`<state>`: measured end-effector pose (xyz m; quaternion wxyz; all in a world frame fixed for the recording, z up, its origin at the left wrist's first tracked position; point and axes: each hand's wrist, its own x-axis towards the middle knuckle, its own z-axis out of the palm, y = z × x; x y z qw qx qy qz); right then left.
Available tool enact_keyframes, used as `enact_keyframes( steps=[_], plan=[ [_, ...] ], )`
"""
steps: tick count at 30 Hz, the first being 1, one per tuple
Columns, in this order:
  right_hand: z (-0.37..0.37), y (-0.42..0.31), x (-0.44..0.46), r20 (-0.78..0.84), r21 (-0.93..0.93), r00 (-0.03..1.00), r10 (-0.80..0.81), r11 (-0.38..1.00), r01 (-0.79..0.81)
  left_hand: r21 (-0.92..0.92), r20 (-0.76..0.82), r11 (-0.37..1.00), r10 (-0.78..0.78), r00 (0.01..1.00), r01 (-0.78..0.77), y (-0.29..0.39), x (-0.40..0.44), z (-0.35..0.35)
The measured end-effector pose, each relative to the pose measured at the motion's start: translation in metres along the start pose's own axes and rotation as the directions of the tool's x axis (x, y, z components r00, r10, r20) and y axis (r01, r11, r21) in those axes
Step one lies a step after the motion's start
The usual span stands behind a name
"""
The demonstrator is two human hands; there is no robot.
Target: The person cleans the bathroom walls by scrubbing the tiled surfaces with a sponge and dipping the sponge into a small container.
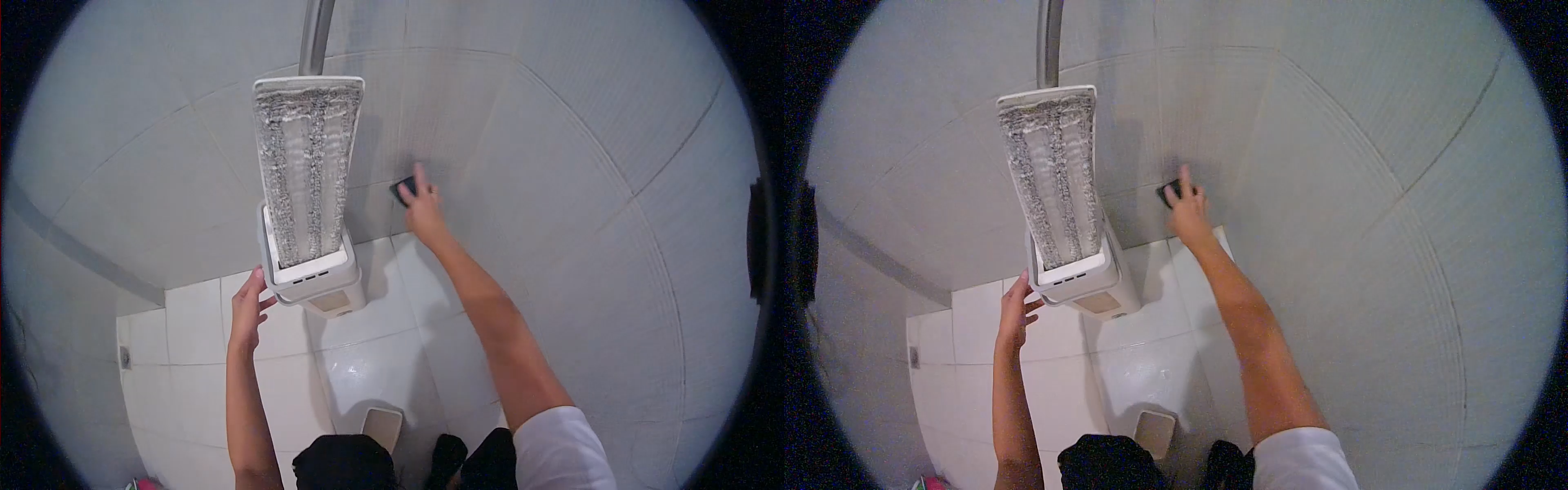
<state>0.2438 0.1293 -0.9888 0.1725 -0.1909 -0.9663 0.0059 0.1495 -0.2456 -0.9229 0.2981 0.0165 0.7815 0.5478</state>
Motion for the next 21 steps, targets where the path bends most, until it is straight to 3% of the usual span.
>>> enact_keyframes(
  steps=[2, 4, 6, 9, 13, 15, 16, 18, 21],
  plan=[
    [-0.019, 0.005, -0.002, -0.382, 0.363, 0.906, 0.182, 0.931, -0.034, -0.018, -0.008, 0.998, 0.066, 0.998, -0.066, 0.005, -0.001, -0.002],
    [-0.086, -0.008, 0.019, -0.602, 0.303, 0.771, 0.207, 0.953, -0.019, 0.008, -0.025, 0.995, 0.103, 0.994, -0.103, 0.013, -0.007, 0.0],
    [-0.115, -0.015, 0.055, -0.794, 0.229, 0.596, 0.121, 0.967, 0.11, 0.035, -0.039, 0.991, 0.131, 0.991, -0.13, 0.016, -0.005, 0.003],
    [-0.108, -0.042, 0.081, -0.831, 0.166, 0.554, 0.053, 0.973, 0.157, 0.086, 0.031, 0.987, 0.134, 0.991, -0.136, 0.014, -0.002, 0.002],
    [0.028, -0.052, 0.048, -0.688, 0.181, 0.724, 0.057, 0.979, 0.094, 0.009, 0.035, 0.996, 0.085, 0.996, -0.085, 0.013, 0.005, 0.004],
    [0.086, -0.045, 0.016, -0.501, 0.225, 0.862, 0.084, 0.974, 0.036, -0.002, 0.021, 0.997, 0.078, 0.997, -0.078, 0.011, 0.005, 0.005],
    [0.082, -0.04, 0.008, -0.508, 0.221, 0.857, 0.089, 0.975, 0.03, 0.001, 0.027, 0.996, 0.087, 0.996, -0.087, 0.011, 0.006, 0.007],
    [0.068, -0.03, -0.004, -0.487, 0.389, 0.854, 0.181, 0.921, 0.027, 0.022, 0.005, 0.996, 0.081, 0.997, -0.081, 0.008, 0.008, 0.006],
    [-0.027, -0.018, 0.04, -0.761, 0.342, 0.612, 0.216, 0.935, 0.095, 0.028, -0.055, 0.994, 0.107, 0.993, -0.106, 0.007, 0.006, 0.011]
  ],
)
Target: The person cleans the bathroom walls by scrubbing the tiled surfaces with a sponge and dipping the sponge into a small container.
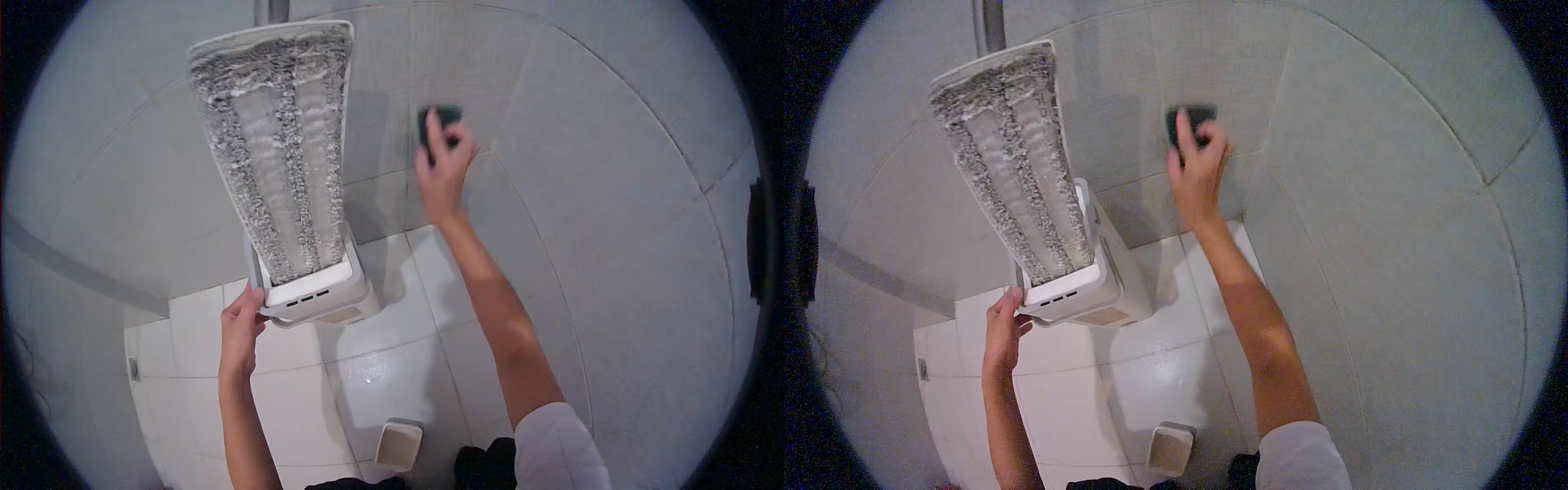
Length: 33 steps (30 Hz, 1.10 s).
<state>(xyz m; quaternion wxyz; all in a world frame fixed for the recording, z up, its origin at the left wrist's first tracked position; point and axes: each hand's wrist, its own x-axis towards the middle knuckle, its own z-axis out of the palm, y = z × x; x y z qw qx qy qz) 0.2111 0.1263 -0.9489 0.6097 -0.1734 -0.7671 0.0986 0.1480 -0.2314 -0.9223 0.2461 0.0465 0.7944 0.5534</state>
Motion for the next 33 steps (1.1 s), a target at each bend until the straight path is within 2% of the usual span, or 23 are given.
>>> enact_keyframes(
  steps=[1, 5, 8, 11, 13, 15, 17, 18, 19, 22, 24, 27, 28, 29, 31, 32, 33],
  plan=[
    [0.0, -0.004, 0.028, -0.095, -0.038, 0.995, -0.037, 0.999, 0.033, 0.015, -0.024, 1.0, 0.006, 1.0, -0.005, 0.0, -0.001, 0.001],
    [0.032, 0.01, 0.019, -0.13, -0.098, 0.985, -0.114, 0.99, 0.102, 0.001, -0.052, 1.0, 0.016, 0.999, -0.016, -0.007, 0.001, 0.004],
    [0.026, 0.031, -0.023, 0.067, -0.051, 0.99, -0.127, 0.99, 0.13, 0.047, -0.045, 0.999, 0.001, 0.999, 0.002, -0.011, 0.005, -0.001],
    [0.006, 0.027, 0.021, -0.01, -0.072, 0.992, -0.129, 0.989, 0.128, 0.159, -0.06, 0.987, 0.014, 0.998, -0.005, -0.011, 0.007, -0.007],
    [0.009, 0.039, 0.026, -0.023, -0.104, 0.99, -0.139, 0.985, 0.136, 0.115, -0.087, 0.993, 0.016, 0.996, -0.006, -0.021, 0.012, -0.005],
    [0.007, 0.055, 0.013, -0.037, -0.141, 0.989, -0.147, 0.98, 0.14, 0.161, -0.111, 0.979, 0.139, 0.984, -0.121, -0.026, 0.016, -0.008],
    [0.007, 0.086, -0.027, 0.075, -0.188, 0.983, -0.165, 0.966, 0.177, 0.182, -0.054, 0.97, 0.17, 0.984, -0.158, -0.022, 0.016, -0.01],
    [-0.004, 0.081, -0.021, 0.16, -0.193, 0.978, -0.131, 0.968, 0.161, 0.198, -0.004, 0.962, 0.195, 0.981, -0.191, -0.022, 0.016, -0.01],
    [-0.01, 0.072, -0.008, 0.16, -0.196, 0.978, -0.132, 0.967, 0.163, 0.196, -0.001, 0.962, 0.196, 0.981, -0.192, -0.022, 0.015, -0.012],
    [-0.007, 0.042, 0.042, 0.064, -0.147, 0.992, -0.106, 0.983, 0.114, 0.237, -0.054, 0.966, 0.122, 0.991, -0.106, -0.019, 0.013, -0.007],
    [0.01, 0.023, 0.073, -0.154, -0.133, 0.971, -0.184, 0.977, 0.165, 0.083, -0.099, 0.996, 0.03, 0.995, -0.022, -0.006, 0.0, 0.002],
    [0.017, 0.052, 0.033, -0.102, -0.122, 0.973, -0.208, 0.973, 0.195, 0.086, -0.084, 0.995, 0.054, 0.995, -0.046, -0.015, 0.006, -0.002],
    [0.017, 0.068, 0.015, -0.105, -0.11, 0.985, -0.136, 0.986, 0.124, 0.081, -0.075, 0.996, 0.054, 0.996, -0.048, -0.018, 0.01, -0.005],
    [0.012, 0.069, 0.015, -0.099, -0.118, 0.985, -0.139, 0.985, 0.127, 0.088, -0.066, 0.994, 0.062, 0.996, -0.056, -0.023, 0.012, -0.008],
    [0.004, 0.061, 0.021, -0.155, -0.028, 0.972, 0.176, 0.983, -0.183, 0.096, -0.06, 0.993, 0.071, 0.996, -0.065, -0.02, 0.01, -0.006],
    [0.007, 0.055, 0.032, -0.187, 0.077, 0.915, 0.358, 0.934, -0.35, 0.105, -0.065, 0.993, 0.062, 0.996, -0.055, -0.015, 0.005, -0.004],
    [0.008, 0.046, 0.044, -0.187, 0.078, 0.915, 0.359, 0.933, -0.35, 0.115, -0.071, 0.992, 0.056, 0.996, -0.047, -0.012, 0.003, -0.002]
  ],
)
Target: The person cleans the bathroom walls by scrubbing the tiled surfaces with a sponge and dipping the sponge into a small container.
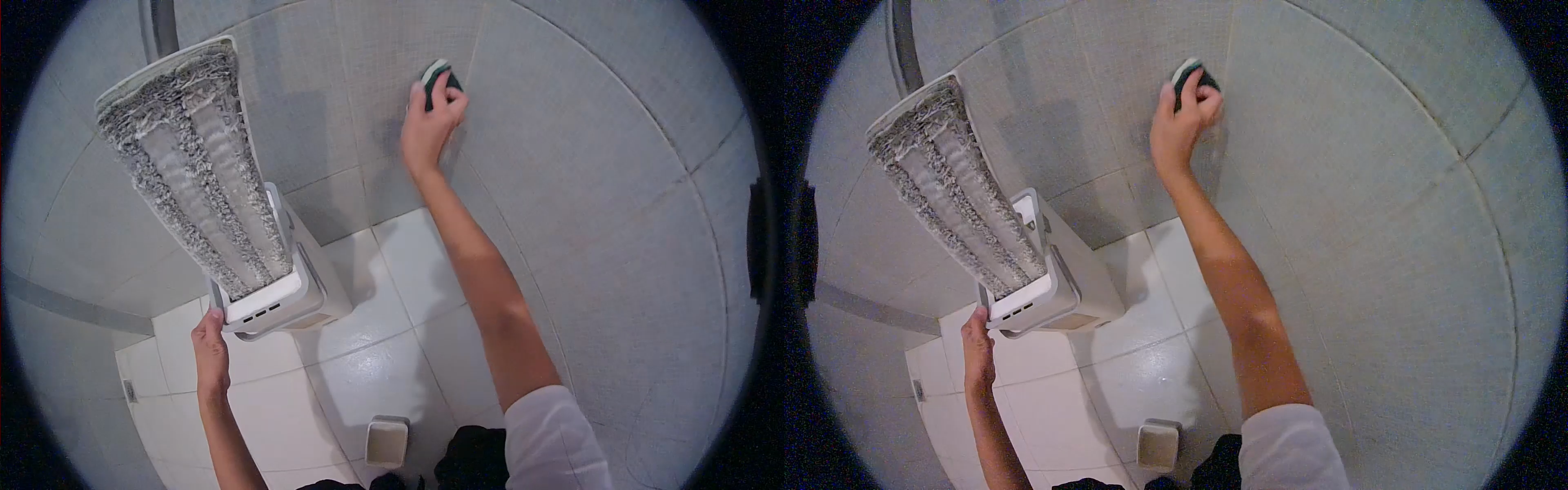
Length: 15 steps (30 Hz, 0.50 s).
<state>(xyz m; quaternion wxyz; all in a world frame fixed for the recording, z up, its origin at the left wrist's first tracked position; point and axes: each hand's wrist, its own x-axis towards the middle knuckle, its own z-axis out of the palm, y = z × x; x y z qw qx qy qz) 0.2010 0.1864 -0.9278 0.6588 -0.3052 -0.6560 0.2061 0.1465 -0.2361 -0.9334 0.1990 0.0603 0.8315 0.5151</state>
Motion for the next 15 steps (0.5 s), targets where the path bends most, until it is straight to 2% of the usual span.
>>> enact_keyframes(
  steps=[2, 3, 4, 6, 7, 8, 10, 12, 14, 15],
  plan=[
    [0.004, -0.013, 0.007, -0.093, -0.029, 0.995, -0.038, 0.999, 0.035, 0.003, -0.001, 1.0, 0.018, 1.0, -0.018, -0.006, 0.004, -0.001],
    [0.005, -0.002, -0.005, -0.013, -0.132, 0.972, -0.233, 0.964, 0.23, 0.005, 0.004, 0.999, 0.034, 0.999, -0.034, -0.008, 0.006, -0.003],
    [0.001, 0.01, -0.012, -0.012, -0.133, 0.973, -0.232, 0.964, 0.229, 0.007, 0.005, 0.999, 0.033, 0.999, -0.033, -0.008, 0.007, -0.003],
    [-0.019, 0.025, -0.015, 0.214, -0.005, 0.908, -0.36, 0.929, 0.369, 0.081, -0.026, 0.995, 0.054, 0.998, -0.052, -0.009, 0.007, -0.004],
    [-0.023, 0.027, -0.007, 0.208, -0.018, 0.939, -0.272, 0.959, 0.282, 0.085, -0.02, 0.995, 0.045, 0.999, -0.043, -0.009, 0.006, -0.006],
    [-0.019, 0.026, 0.003, 0.213, -0.02, 0.939, -0.269, 0.96, 0.279, 0.123, -0.002, 0.992, 0.006, 1.0, -0.006, -0.007, 0.006, -0.008],
    [-0.009, 0.005, 0.028, -0.071, 0.042, 0.997, -0.032, 0.999, 0.035, 0.166, 0.012, 0.986, -0.027, 1.0, 0.024, -0.005, 0.007, -0.007],
    [-0.003, -0.002, 0.023, -0.083, 0.008, 0.994, -0.075, 0.997, 0.076, 0.021, 0.023, 1.0, -0.006, 1.0, 0.005, -0.004, 0.006, -0.005],
    [-0.001, 0.015, -0.005, 0.077, -0.091, 0.923, -0.377, 0.919, 0.383, 0.006, 0.031, 1.0, 0.007, 0.999, -0.008, 0.0, 0.004, -0.004],
    [-0.005, 0.026, -0.024, 0.096, -0.047, 0.955, -0.281, 0.957, 0.286, -0.016, 0.036, 1.0, 0.024, 0.999, -0.023, 0.003, 0.005, -0.005]
  ],
)
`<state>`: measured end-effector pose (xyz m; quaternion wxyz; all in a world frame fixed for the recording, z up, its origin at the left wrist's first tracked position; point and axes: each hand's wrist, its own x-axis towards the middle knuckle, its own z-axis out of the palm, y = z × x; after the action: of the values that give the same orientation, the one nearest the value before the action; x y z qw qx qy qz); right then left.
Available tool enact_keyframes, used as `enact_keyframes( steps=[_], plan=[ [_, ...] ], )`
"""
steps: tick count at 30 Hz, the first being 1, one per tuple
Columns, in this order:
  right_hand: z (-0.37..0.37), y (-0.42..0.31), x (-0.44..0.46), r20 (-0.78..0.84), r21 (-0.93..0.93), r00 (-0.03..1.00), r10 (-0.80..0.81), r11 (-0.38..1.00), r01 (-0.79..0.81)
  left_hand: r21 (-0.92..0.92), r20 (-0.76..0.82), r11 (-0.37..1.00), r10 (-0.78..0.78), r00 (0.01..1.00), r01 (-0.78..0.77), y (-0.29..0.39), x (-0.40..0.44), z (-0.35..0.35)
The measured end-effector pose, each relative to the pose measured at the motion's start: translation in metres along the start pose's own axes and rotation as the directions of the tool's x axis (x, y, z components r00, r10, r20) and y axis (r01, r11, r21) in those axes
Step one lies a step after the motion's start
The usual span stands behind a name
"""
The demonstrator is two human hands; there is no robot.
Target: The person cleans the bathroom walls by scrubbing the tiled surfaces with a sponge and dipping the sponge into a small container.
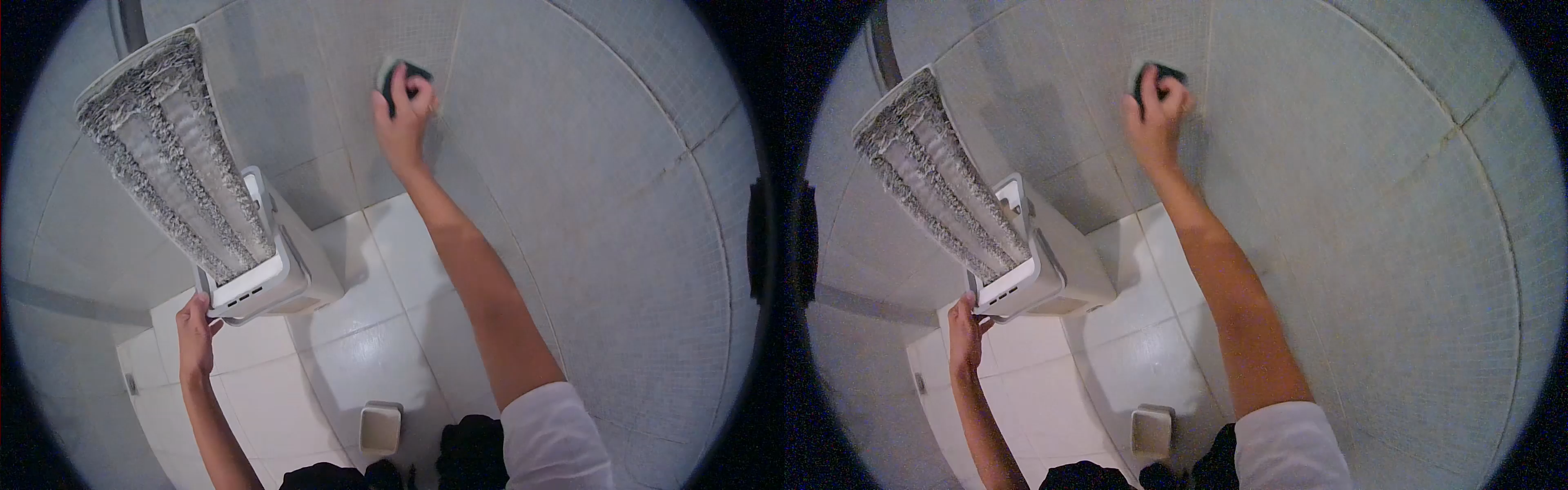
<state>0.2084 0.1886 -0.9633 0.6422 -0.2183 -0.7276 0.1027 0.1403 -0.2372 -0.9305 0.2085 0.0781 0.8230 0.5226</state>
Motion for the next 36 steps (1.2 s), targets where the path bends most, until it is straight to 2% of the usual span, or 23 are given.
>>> enact_keyframes(
  steps=[2, 5, 7, 8, 10, 11, 12, 13, 14, 15, 16, 17, 19, 20, 21, 22, 23, 26, 29, 31, 32, 33, 36],
  plan=[
    [-0.007, 0.032, -0.04, -0.011, 0.037, 0.929, 0.37, 0.929, -0.369, -0.013, 0.02, 1.0, 0.006, 1.0, -0.005, 0.002, 0.0, 0.0],
    [-0.029, 0.052, -0.062, 0.099, -0.084, 0.881, 0.462, 0.886, -0.456, 0.005, 0.051, 1.0, 0.004, 0.999, -0.004, 0.004, 0.005, -0.004],
    [-0.038, 0.061, -0.075, 0.255, 0.146, 0.625, 0.738, 0.61, -0.779, 0.056, 0.074, 0.998, 0.03, 0.997, -0.034, -0.005, 0.01, -0.009],
    [-0.044, 0.071, -0.087, 0.27, 0.136, 0.62, 0.736, 0.609, -0.782, 0.044, 0.091, 0.998, 0.044, 0.995, -0.048, -0.008, 0.013, -0.012],
    [-0.051, 0.088, -0.109, 0.527, 0.088, 0.118, 0.842, 0.084, -0.993, 0.025, 0.095, 0.999, 0.025, 0.995, -0.028, -0.003, 0.011, -0.011],
    [-0.059, 0.079, -0.112, 0.535, 0.074, 0.118, 0.837, 0.092, -0.993, 0.014, 0.105, 1.0, 0.019, 0.994, -0.021, 0.001, 0.01, -0.009],
    [-0.072, 0.065, -0.116, 0.467, -0.142, 0.462, 0.754, 0.58, -0.802, 0.0, 0.091, 1.0, 0.02, 0.996, -0.02, 0.005, 0.008, -0.005],
    [-0.087, 0.05, -0.12, 0.48, -0.353, 0.722, 0.498, 0.863, -0.36, -0.01, 0.084, 1.0, 0.01, 0.996, -0.009, 0.01, 0.006, -0.005],
    [-0.103, 0.037, -0.127, 0.492, -0.355, 0.718, 0.492, 0.867, -0.35, -0.012, 0.104, 1.0, -0.011, 0.995, 0.013, 0.014, 0.004, -0.005],
    [-0.119, 0.025, -0.132, 0.76, -0.389, 0.575, 0.305, 0.921, 0.026, -0.014, 0.124, 0.999, -0.028, 0.992, 0.03, 0.016, 0.004, -0.005],
    [-0.126, 0.019, -0.133, 0.939, -0.279, 0.303, 0.164, 0.877, 0.392, -0.037, 0.131, 0.999, -0.025, 0.991, 0.03, 0.016, 0.004, -0.005],
    [-0.123, 0.029, -0.138, 0.942, -0.275, 0.295, 0.159, 0.872, 0.406, -0.052, 0.131, 0.998, -0.03, 0.991, 0.037, 0.015, 0.005, -0.006],
    [-0.118, 0.066, -0.154, 0.944, -0.323, 0.25, 0.215, 0.451, 0.832, 0.034, 0.093, 0.999, 0.003, 0.996, -0.006, 0.008, 0.007, -0.006],
    [-0.114, 0.059, -0.106, 0.918, -0.314, 0.15, 0.367, 0.44, 0.842, 0.035, 0.066, 0.999, -0.002, 0.998, 0.0, 0.009, 0.005, -0.003],
    [-0.108, 0.068, -0.082, 0.97, -0.197, 0.115, 0.216, 0.412, 0.89, 0.051, 0.072, 0.999, -0.017, 0.997, 0.013, 0.011, 0.005, -0.003],
    [-0.095, 0.068, -0.068, 0.943, -0.328, 0.312, 0.112, 0.173, 0.929, 0.049, 0.067, 0.999, -0.011, 0.998, 0.007, 0.011, 0.004, -0.002],
    [-0.08, 0.063, -0.037, 0.829, -0.54, 0.559, 0.01, 0.275, 0.796, 0.046, 0.057, 0.999, -0.002, 0.998, -0.001, 0.011, 0.003, -0.001],
    [-0.075, 0.015, 0.033, 0.733, -0.644, 0.67, 0.117, 0.436, 0.629, 0.055, 0.089, 0.998, 0.006, 0.996, -0.011, 0.009, 0.005, -0.005],
    [-0.091, 0.038, -0.019, 0.748, -0.618, 0.663, 0.02, 0.383, 0.686, -0.003, 0.094, 1.0, 0.022, 0.995, -0.022, 0.002, 0.01, -0.006],
    [-0.099, 0.089, -0.107, 0.864, -0.486, 0.496, 0.084, 0.392, 0.781, -0.006, 0.107, 1.0, 0.022, 0.994, -0.021, 0.006, 0.003, -0.004],
    [-0.119, 0.07, -0.135, 0.943, -0.299, 0.224, 0.246, 0.332, 0.894, 0.023, 0.062, 1.0, 0.014, 0.998, -0.016, 0.011, -0.002, 0.001],
    [-0.134, 0.084, -0.179, 0.959, -0.208, 0.112, 0.259, 0.38, 0.901, 0.052, 0.016, 0.999, 0.009, 1.0, -0.01, 0.015, -0.002, 0.001],
    [-0.166, 0.081, -0.257, 0.922, -0.368, 0.269, 0.278, 0.421, 0.829, 0.14, 0.084, 0.989, 0.026, 0.996, -0.038, 0.011, 0.004, -0.006]
  ],
)
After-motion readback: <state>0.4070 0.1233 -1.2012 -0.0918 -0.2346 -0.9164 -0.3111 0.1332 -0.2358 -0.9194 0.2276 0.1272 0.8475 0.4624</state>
